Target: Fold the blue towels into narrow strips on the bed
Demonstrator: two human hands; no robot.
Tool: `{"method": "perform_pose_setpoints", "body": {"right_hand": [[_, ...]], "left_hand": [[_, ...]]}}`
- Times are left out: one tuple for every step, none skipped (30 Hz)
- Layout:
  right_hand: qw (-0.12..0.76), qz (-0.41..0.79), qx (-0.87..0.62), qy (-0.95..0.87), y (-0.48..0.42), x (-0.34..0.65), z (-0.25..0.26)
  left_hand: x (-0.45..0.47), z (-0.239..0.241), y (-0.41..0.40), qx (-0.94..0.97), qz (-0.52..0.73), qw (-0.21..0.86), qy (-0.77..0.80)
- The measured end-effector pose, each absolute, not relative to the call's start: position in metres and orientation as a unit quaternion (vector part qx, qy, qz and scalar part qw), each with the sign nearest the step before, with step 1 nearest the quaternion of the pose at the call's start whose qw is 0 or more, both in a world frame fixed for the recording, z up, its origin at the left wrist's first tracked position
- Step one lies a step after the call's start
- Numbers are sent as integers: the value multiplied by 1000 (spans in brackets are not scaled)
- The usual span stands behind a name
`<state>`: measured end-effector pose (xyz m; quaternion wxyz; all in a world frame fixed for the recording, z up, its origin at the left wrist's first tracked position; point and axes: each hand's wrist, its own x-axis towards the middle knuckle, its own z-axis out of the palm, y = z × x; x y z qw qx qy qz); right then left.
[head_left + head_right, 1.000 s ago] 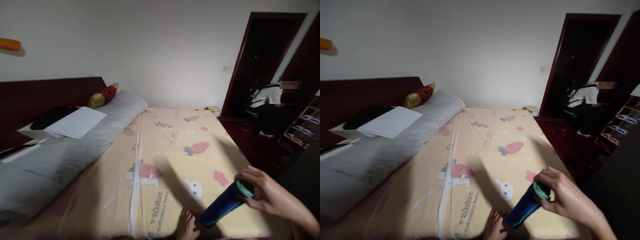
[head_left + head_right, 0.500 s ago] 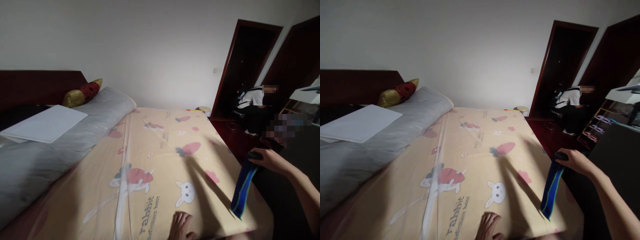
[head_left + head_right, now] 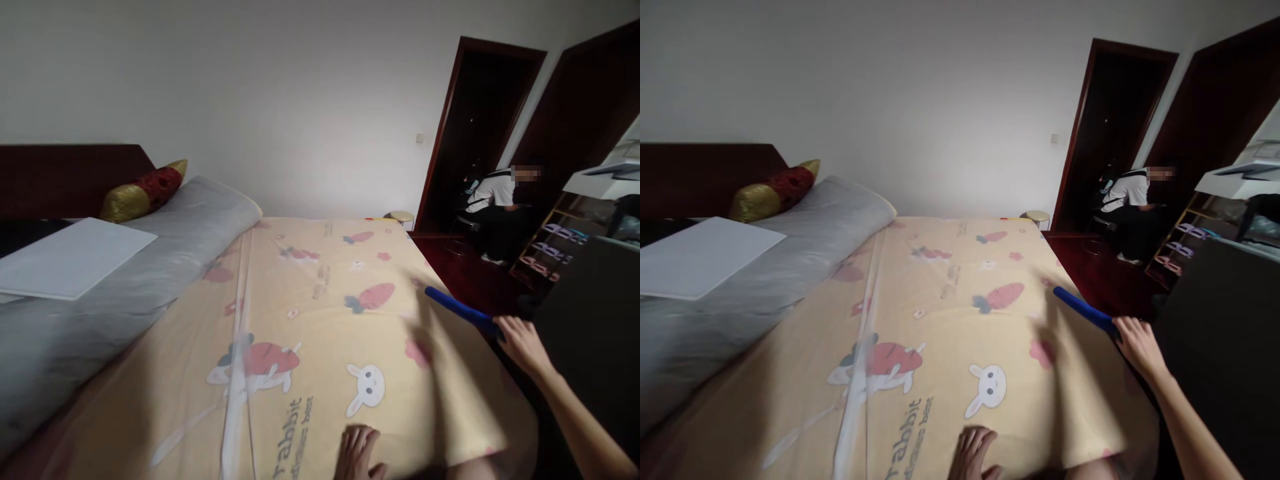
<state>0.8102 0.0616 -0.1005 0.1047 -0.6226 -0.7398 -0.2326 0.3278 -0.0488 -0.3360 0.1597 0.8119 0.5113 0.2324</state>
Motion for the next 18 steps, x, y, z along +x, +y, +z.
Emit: {"method": "perform_pose_setpoints", "body": {"right_hand": [[106, -207, -640, -733, 45, 811, -137], [110, -178, -653, -728, 28, 812, -173], [121, -151, -664, -722, 11, 813, -205], [138, -133, -676, -711, -5, 814, -234], [153, -116, -682, -705, -19, 815, -257], [168, -107, -695, -691, -32, 816, -276], [178, -101, -708, -676, -42, 817, -290], [185, -95, -720, -662, -50, 817, -301], [190, -89, -731, -649, -56, 817, -309], [193, -82, -739, -641, -61, 816, -315], [194, -77, -743, -636, -64, 815, -320], [197, -72, -745, -634, -66, 814, -324], [198, -69, -744, -634, -68, 812, -328], [200, -68, -742, -636, -70, 812, -329], [202, -66, -739, -640, -74, 812, -329], [205, -66, -735, -643, -78, 813, -326], [209, -74, -734, -642, -84, 815, -319], [212, -86, -736, -638, -92, 818, -309]], "left_hand": [[328, -335, -49, 810, 234, 161, 514], [329, -335, -49, 808, 235, 162, 515], [329, -335, -49, 808, 237, 165, 513], [329, -334, -49, 808, 240, 167, 511], [329, -334, -49, 808, 243, 167, 510], [329, -332, -49, 808, 245, 167, 509], [329, -331, -49, 809, 248, 167, 507], [328, -329, -49, 809, 249, 166, 506], [328, -326, -49, 809, 249, 165, 507], [328, -323, -50, 810, 246, 164, 506], [328, -319, -51, 812, 243, 162, 506], [328, -316, -52, 812, 240, 161, 506], [328, -312, -53, 812, 238, 160, 509], [329, -309, -54, 811, 237, 157, 511], [330, -306, -55, 809, 239, 155, 515], [331, -303, -56, 806, 243, 152, 518], [332, -301, -58, 804, 249, 148, 519], [333, -300, -59, 803, 255, 143, 519]]}}
